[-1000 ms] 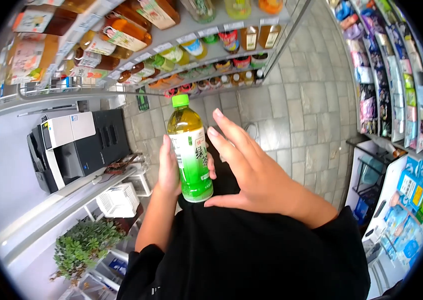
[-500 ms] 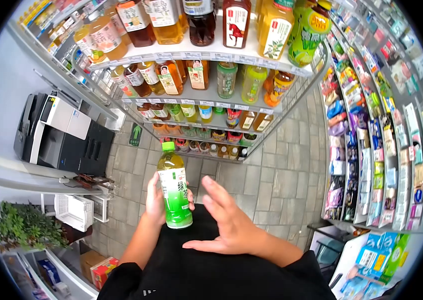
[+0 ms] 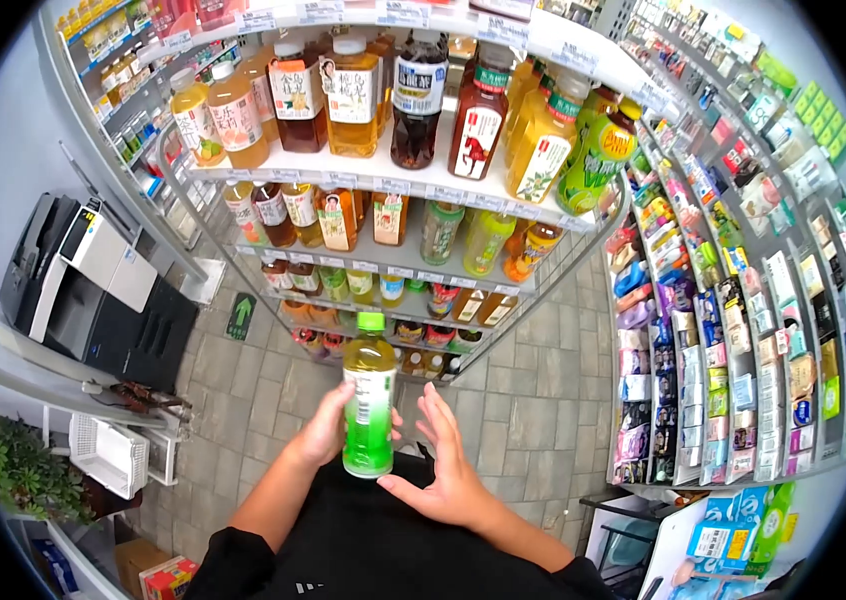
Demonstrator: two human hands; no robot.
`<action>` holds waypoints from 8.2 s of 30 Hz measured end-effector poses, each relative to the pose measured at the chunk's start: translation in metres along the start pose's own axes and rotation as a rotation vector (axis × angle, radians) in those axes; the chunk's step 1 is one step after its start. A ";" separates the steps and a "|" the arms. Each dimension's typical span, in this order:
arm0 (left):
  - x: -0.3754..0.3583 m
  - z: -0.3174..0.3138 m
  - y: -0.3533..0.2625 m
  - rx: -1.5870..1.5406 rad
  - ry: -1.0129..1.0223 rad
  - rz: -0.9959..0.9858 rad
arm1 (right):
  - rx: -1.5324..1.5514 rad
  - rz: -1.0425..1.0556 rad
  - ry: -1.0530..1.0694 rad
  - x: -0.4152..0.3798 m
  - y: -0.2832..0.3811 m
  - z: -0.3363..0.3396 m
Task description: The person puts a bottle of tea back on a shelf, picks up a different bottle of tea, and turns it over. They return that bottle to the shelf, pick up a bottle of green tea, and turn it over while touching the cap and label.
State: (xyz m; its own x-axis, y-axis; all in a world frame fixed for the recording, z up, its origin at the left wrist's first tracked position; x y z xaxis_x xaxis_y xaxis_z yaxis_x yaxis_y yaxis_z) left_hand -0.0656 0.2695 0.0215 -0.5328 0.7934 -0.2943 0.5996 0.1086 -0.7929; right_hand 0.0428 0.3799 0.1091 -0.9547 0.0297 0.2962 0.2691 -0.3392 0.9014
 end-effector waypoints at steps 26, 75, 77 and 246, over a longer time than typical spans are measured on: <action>-0.072 0.091 -0.147 0.910 -0.102 -0.459 | 0.861 -0.442 -0.156 0.121 -0.053 -0.142; -0.139 0.144 -0.262 -0.329 1.098 -0.515 | 2.063 -0.634 -0.011 0.136 -0.051 -0.282; -0.140 0.151 -0.246 -0.301 1.186 -0.460 | 2.070 -0.616 -0.004 0.136 -0.050 -0.288; -0.230 0.253 -0.160 1.087 -0.404 -0.583 | 1.092 -1.062 0.175 0.064 -0.058 -0.399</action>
State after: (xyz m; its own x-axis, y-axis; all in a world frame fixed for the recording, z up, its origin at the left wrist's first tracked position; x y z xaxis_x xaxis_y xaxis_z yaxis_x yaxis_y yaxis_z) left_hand -0.1900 -0.0815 0.0808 -0.8053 0.5374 0.2502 -0.4670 -0.3151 -0.8262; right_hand -0.0851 0.0259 -0.0503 -0.7419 -0.3300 -0.5837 -0.6413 0.6033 0.4741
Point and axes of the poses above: each hand's wrist, its own x-axis towards the middle knuckle, its own z-axis out of the back of the hand, y = z × x, the point moved 8 cm from there along x, towards the middle knuckle, and after that the axes turned 4 degrees about x, right-handed, at the moved point
